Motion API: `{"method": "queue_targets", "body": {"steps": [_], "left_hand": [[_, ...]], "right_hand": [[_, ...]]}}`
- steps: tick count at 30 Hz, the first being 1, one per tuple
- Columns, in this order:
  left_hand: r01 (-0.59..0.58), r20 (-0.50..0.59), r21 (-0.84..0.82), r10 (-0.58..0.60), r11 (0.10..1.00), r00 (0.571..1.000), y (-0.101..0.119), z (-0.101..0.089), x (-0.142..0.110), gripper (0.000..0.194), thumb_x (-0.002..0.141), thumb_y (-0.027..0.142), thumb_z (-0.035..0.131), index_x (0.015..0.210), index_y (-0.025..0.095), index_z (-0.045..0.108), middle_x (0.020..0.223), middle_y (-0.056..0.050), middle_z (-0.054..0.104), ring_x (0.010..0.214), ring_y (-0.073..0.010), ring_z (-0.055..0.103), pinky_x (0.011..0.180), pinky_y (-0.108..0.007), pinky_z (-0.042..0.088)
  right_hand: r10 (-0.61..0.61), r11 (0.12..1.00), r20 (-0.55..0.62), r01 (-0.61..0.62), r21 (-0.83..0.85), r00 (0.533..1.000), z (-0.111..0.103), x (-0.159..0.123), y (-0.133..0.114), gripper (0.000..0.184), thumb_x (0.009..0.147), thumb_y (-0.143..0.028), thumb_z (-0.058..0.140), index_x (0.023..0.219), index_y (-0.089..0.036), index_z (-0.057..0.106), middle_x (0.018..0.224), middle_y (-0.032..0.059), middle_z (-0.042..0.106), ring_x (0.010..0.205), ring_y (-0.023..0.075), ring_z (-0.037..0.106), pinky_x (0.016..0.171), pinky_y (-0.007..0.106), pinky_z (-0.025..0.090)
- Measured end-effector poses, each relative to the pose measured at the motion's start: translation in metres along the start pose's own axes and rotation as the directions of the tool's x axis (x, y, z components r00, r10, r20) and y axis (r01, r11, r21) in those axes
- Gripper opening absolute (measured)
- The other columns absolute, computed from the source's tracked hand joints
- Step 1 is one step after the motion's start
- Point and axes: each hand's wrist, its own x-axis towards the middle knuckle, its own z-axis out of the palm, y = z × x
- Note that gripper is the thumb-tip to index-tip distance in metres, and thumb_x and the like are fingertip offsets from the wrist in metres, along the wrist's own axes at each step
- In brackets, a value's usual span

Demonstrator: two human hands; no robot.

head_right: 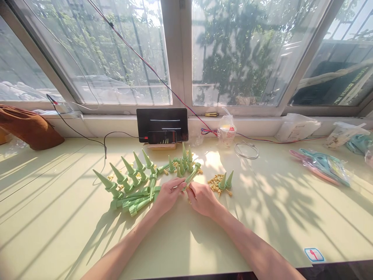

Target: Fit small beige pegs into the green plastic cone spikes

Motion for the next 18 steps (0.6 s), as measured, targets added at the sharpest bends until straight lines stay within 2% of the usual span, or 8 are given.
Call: {"method": "queue_targets", "body": {"steps": [7,12,15,18], "left_hand": [[0.050,-0.061,0.008,-0.050,0.999,0.997,0.003,0.001,0.000,0.039,0.093,0.049,0.050,0.099,0.018,0.073,0.085,-0.004,0.069,0.061,-0.0134,0.061,0.055,-0.025,0.054],[0.051,-0.013,-0.022,-0.051,0.998,0.999,0.005,-0.001,0.000,0.035,0.090,0.047,0.056,0.103,0.018,0.070,0.096,-0.007,0.070,0.072,-0.0168,0.064,0.057,-0.025,0.056],[0.039,0.042,-0.037,-0.038,0.999,0.998,0.006,-0.002,0.001,0.035,0.090,0.045,0.056,0.109,0.019,0.070,0.101,-0.008,0.070,0.075,-0.0169,0.064,0.057,-0.025,0.056],[0.033,0.049,-0.061,-0.030,0.998,0.998,0.007,-0.002,0.002,0.035,0.090,0.044,0.056,0.111,0.020,0.068,0.105,-0.009,0.069,0.075,-0.0163,0.063,0.055,-0.025,0.055]], "right_hand": [[0.128,0.986,-0.056,-0.121,0.114,0.990,-0.006,0.008,-0.004,0.036,0.097,-0.029,0.045,0.063,-0.020,0.039,0.058,-0.0045,0.035,0.053,0.0110,0.030,0.053,0.027,0.027],[0.204,0.962,-0.056,-0.189,0.195,0.977,-0.009,0.011,-0.002,0.036,0.098,-0.035,0.044,0.066,-0.019,0.049,0.059,-0.0033,0.042,0.054,0.0109,0.036,0.054,0.026,0.030],[0.237,0.951,-0.072,-0.216,0.223,0.969,-0.009,0.012,0.001,0.037,0.098,-0.039,0.044,0.068,-0.019,0.051,0.058,-0.0035,0.044,0.053,0.0109,0.038,0.054,0.026,0.031],[0.242,0.949,-0.079,-0.219,0.227,0.967,-0.010,0.013,0.002,0.036,0.098,-0.040,0.045,0.070,-0.018,0.053,0.060,-0.0028,0.048,0.054,0.0113,0.041,0.055,0.026,0.033]]}}
